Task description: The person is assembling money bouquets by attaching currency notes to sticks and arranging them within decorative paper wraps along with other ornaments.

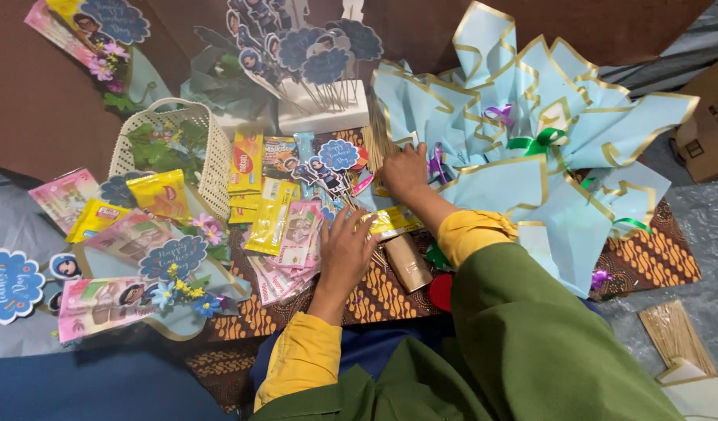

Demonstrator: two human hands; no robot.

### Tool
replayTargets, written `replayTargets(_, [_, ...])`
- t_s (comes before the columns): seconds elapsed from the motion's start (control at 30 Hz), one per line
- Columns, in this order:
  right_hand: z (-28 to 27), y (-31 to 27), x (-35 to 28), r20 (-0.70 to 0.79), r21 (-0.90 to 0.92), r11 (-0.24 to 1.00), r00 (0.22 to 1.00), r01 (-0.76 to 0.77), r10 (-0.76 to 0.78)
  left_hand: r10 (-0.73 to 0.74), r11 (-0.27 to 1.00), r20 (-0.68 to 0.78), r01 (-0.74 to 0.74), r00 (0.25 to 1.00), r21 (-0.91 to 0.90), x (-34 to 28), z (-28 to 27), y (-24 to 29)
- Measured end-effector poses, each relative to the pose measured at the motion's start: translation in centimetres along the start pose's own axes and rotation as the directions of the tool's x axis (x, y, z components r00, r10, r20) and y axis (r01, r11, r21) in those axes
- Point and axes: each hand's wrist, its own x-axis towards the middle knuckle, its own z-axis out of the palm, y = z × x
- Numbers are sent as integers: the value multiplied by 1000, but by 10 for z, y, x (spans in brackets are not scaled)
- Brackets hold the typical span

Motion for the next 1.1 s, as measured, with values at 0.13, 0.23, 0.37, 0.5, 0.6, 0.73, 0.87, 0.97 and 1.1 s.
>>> replayTargets(0.13, [23, -5, 14, -16, -49, 997, 998, -59, 58, -179, 968, -122, 152, 976, -201, -3, -16, -29])
replayTargets(0.23, [12, -9, 11, 90, 14, 994, 990, -106, 104, -348, 908, -229, 266, 909, -323, -14, -17, -49])
replayTargets(0.37, [10, -13, 15, 158, 13, 983, 972, -180, 176, -401, 890, -379, 256, 834, -378, -23, -37, -43])
replayTargets(0.5, [5, -19, 16, 193, 15, 979, 961, -204, 197, -507, 822, -256, 371, 823, -433, -41, -27, -45])
replayTargets(0.6, [-73, -30, 7, 273, 39, 958, 926, -283, 262, -554, 766, -86, 466, 828, -443, -52, -17, -31])
replayTargets(0.73, [-113, -19, 3, 272, 39, 964, 931, -262, 242, -475, 788, 289, 548, 831, -282, -65, -10, -2])
replayTargets(0.87, [-156, -1, -18, 177, 70, 978, 967, -197, 182, -446, 830, 428, 542, 786, -131, -79, -29, -1])
replayTargets(0.97, [-198, 13, -58, 131, 146, 979, 983, -145, 126, -555, 807, 390, 589, 734, 40, -86, -48, -26])
replayTargets(1.1, [-228, 16, -130, 84, 538, 839, 996, -80, 41, -590, 806, -38, 591, 806, 30, -80, -52, -49])
